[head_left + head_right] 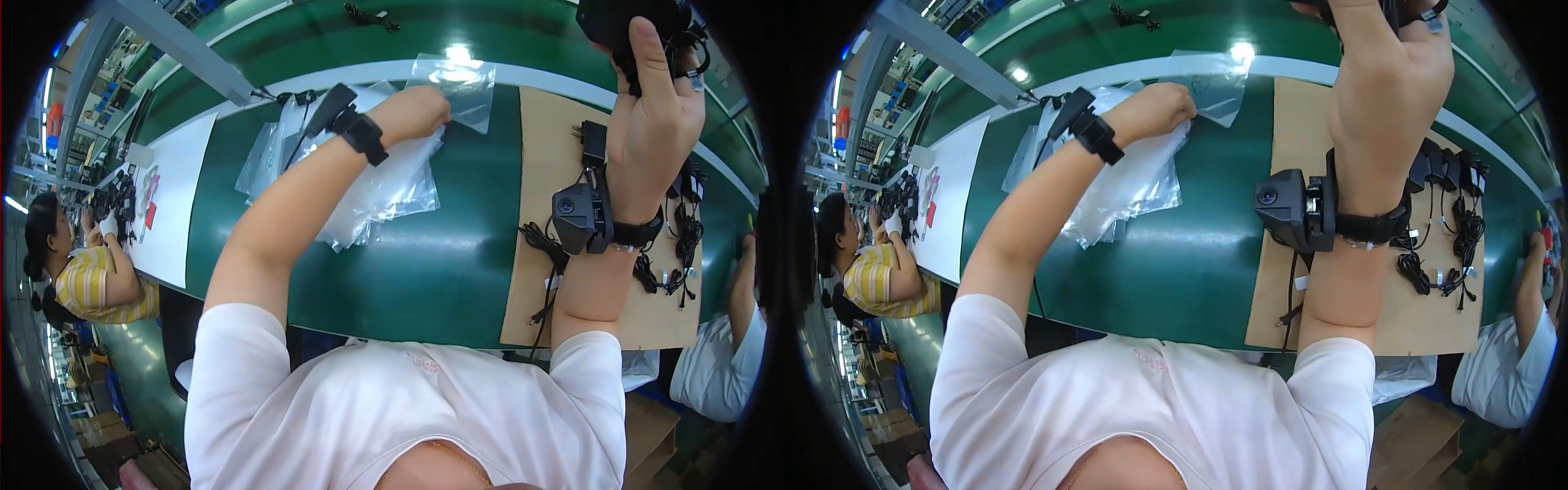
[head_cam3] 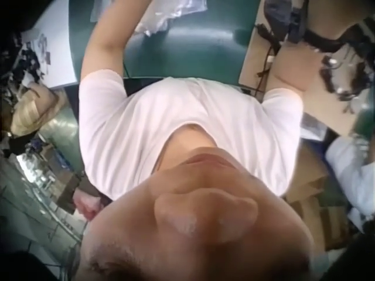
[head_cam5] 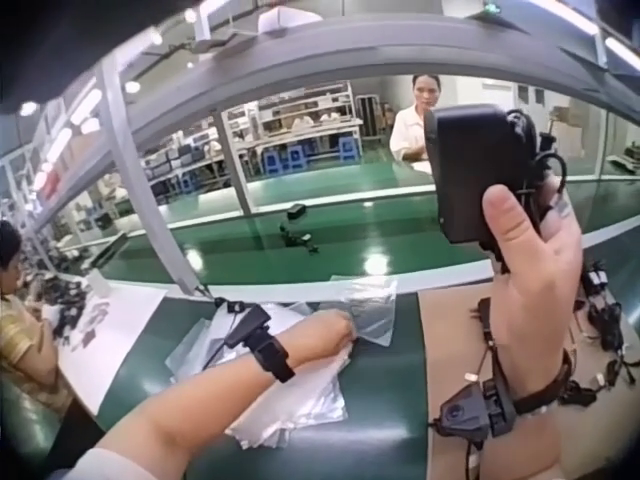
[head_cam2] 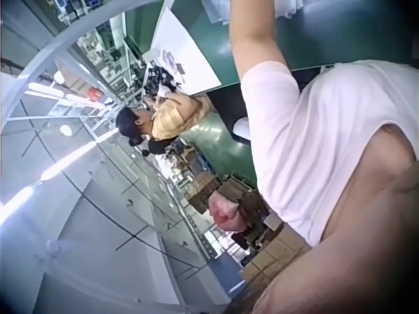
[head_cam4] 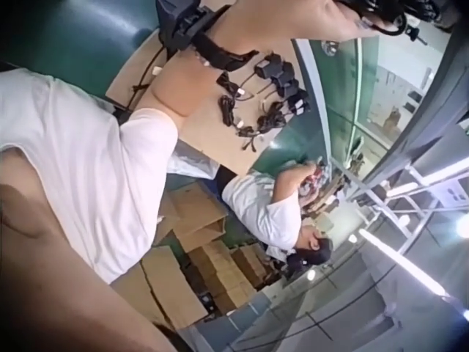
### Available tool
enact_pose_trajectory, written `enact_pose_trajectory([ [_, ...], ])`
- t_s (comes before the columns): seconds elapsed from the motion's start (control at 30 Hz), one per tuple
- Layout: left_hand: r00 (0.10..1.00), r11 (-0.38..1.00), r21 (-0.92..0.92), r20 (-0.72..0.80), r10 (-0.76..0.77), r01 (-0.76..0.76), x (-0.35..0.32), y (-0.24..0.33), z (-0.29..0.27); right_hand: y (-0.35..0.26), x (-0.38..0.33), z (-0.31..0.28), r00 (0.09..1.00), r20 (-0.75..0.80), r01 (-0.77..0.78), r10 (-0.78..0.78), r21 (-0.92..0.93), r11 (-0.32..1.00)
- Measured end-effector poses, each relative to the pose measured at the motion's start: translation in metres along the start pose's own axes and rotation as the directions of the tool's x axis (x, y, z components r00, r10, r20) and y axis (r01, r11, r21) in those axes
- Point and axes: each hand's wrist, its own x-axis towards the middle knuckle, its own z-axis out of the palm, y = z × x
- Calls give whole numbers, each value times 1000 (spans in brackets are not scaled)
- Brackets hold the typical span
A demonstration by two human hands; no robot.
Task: The person picks up a power adapter and a cable, winds the cable around the adapter, and places the unit into a plastic bag. This process is repeated for several more power adapters.
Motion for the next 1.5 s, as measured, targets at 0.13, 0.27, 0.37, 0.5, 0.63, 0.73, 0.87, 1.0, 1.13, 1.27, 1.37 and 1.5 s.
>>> enact_pose_trajectory([
  [0.13, 952, 983, 131, -294, -83, 126, -23, 27, -22, 28, 2, -22, 980, 177, -136, 95, 240, 961],
  [0.27, 897, 924, -24, -230, -377, 382, -49, 80, -55, 21, 1, -18, 867, 389, -445, 311, 326, 834],
  [0.37, 849, 884, -142, -246, -467, 445, -63, 84, -45, 18, -20, -9, 503, 611, -839, 612, 174, 516],
  [0.5, 830, 847, -345, -249, -499, 405, -70, 104, -36, 32, -74, -3, 319, 551, -932, 771, 36, 360],
  [0.63, 870, 890, -413, -347, -351, 194, -70, 119, -27, 47, -82, -8, 204, 633, -960, 747, 279, 26],
  [0.73, 833, 875, -469, -432, -344, 118, -70, 117, -25, 41, -89, 3, 321, 528, -947, 786, 201, 251],
  [0.87, 750, 835, -539, -506, -426, 111, -77, 104, -40, 54, -93, 4, 673, 346, -702, 654, 20, 712],
  [1.0, 670, 720, -671, -454, -587, 177, -79, 90, -41, 46, -86, -9, 752, 373, -540, 544, -125, 832],
  [1.13, 574, 495, -869, -408, -710, -4, -75, 93, -50, 31, -103, -9, 811, 557, 109, 179, -444, 889],
  [1.27, 560, 418, -908, -360, -746, -26, -70, 97, -62, 29, -109, -5, 629, 775, 477, 62, -448, 756],
  [1.37, 597, 617, -786, -504, -624, -18, -63, 105, -66, 35, -116, 2, 633, 766, 470, 108, -492, 733],
  [1.5, 608, 812, -577, -676, -416, -86, -63, 110, -60, 44, -97, 6, 568, 773, 325, 282, -525, 787],
])
